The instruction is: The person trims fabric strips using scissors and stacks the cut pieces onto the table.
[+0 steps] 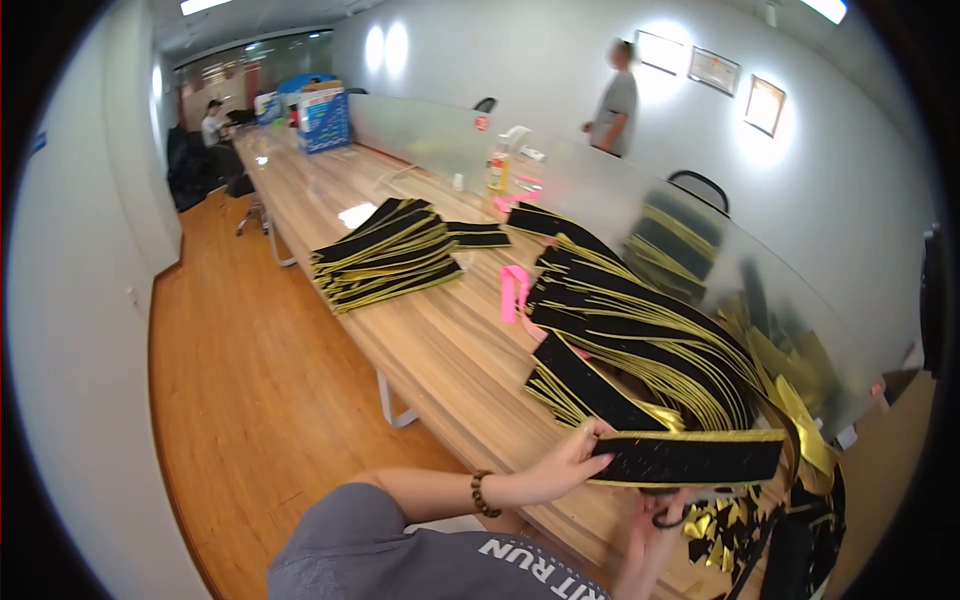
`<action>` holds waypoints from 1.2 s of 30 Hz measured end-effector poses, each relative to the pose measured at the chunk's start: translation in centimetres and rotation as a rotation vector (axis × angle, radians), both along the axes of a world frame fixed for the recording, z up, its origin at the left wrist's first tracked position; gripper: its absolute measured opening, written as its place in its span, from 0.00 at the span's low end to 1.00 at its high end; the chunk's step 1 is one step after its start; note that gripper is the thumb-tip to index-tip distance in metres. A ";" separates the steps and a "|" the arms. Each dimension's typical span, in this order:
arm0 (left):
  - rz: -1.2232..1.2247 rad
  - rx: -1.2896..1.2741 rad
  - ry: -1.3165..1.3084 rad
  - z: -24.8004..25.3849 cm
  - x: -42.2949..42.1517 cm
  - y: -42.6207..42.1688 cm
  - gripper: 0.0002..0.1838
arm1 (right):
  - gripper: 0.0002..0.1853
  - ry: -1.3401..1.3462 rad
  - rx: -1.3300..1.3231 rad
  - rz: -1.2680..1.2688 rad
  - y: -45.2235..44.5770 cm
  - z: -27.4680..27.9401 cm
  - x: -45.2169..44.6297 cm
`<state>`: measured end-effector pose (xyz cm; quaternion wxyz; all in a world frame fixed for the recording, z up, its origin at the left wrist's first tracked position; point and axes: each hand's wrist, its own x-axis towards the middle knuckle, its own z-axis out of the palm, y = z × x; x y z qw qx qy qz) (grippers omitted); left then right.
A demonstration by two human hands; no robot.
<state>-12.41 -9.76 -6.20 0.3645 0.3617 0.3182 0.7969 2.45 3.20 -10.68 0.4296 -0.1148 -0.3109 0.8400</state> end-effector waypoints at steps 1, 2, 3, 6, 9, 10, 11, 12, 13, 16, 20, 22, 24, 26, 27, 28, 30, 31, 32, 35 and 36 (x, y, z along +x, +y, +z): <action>-0.040 -0.001 -0.002 -1.0 0.7 0.0 0.16 | 0.12 -0.002 -0.001 -0.040 0.0 1.2 -0.1; -0.111 -0.095 0.057 -2.1 0.9 -0.5 0.17 | 0.11 -0.022 -0.073 -0.143 0.0 2.7 -0.6; -0.173 -0.188 0.120 -2.6 0.8 -1.1 0.18 | 0.10 -0.037 -0.146 -0.237 0.0 3.4 -0.7; -0.325 -0.333 0.020 -1.5 0.1 -3.1 0.21 | 0.10 -0.077 -0.068 -0.258 1.5 3.7 0.6; -0.395 -0.302 -0.082 -1.5 -0.5 -4.2 0.21 | 0.10 -0.158 -0.054 -0.289 2.8 4.4 2.4; -0.438 -0.318 -0.130 -1.2 -0.6 -4.5 0.22 | 0.10 -0.177 -0.024 -0.337 2.6 5.2 2.5; -0.433 -0.317 -0.131 -1.3 -0.6 -4.5 0.22 | 0.09 -0.171 -0.006 -0.335 3.8 4.1 3.4; -0.473 -0.284 -0.221 -1.6 -0.5 -4.5 0.21 | 0.09 -0.171 -0.005 -0.330 4.0 4.3 3.4; -0.512 -0.250 -0.310 -1.8 -0.4 -4.4 0.19 | 0.09 -0.155 -0.006 -0.299 4.1 4.6 3.7; -0.514 -0.218 -0.380 -2.3 -0.6 -4.0 0.19 | 0.08 -0.150 0.005 -0.273 3.8 5.5 4.1; -0.480 -0.160 -0.397 -4.4 -1.1 -3.4 0.20 | 0.07 -0.127 -0.018 -0.251 4.3 5.4 4.2; -0.452 -0.106 -0.482 -2.4 -0.5 -3.7 0.22 | 0.07 -0.085 -0.062 -0.223 4.6 5.3 4.4; -0.486 -0.108 -0.541 -2.9 -0.6 -3.7 0.23 | 0.06 -0.002 -0.130 -0.236 4.8 5.3 4.4; -0.514 -0.106 -0.602 -3.5 -0.5 -3.7 0.23 | 0.08 0.001 -0.112 -0.161 6.0 3.8 5.1; -0.535 -0.105 -0.681 -3.8 -0.5 -3.7 0.24 | 0.10 -0.011 -0.164 -0.253 5.7 4.1 4.9; -0.548 -0.096 -0.760 -4.1 -0.4 -3.8 0.24 | 0.11 -0.025 -0.213 -0.335 5.5 4.2 4.5; -0.510 -0.091 -0.787 -5.2 -0.2 -3.2 0.24 | 0.15 -0.002 -0.172 -0.247 6.0 3.7 4.9; -0.514 -0.109 -0.815 -5.4 -0.3 -3.1 0.24 | 0.21 -0.135 -0.230 -0.373 2.7 7.1 3.9; -0.492 -0.091 -0.817 -5.3 -0.5 -3.3 0.24 | 0.21 -0.141 -0.222 -0.347 1.8 8.6 3.6; -0.407 -0.257 -0.444 -2.9 -1.0 -4.4 0.20 | 0.23 -0.135 -0.369 -0.410 1.4 9.7 3.5; -0.405 -0.255 -0.444 -3.0 -1.1 -4.4 0.20 | 0.22 -0.096 -0.348 -0.366 1.1 9.8 3.6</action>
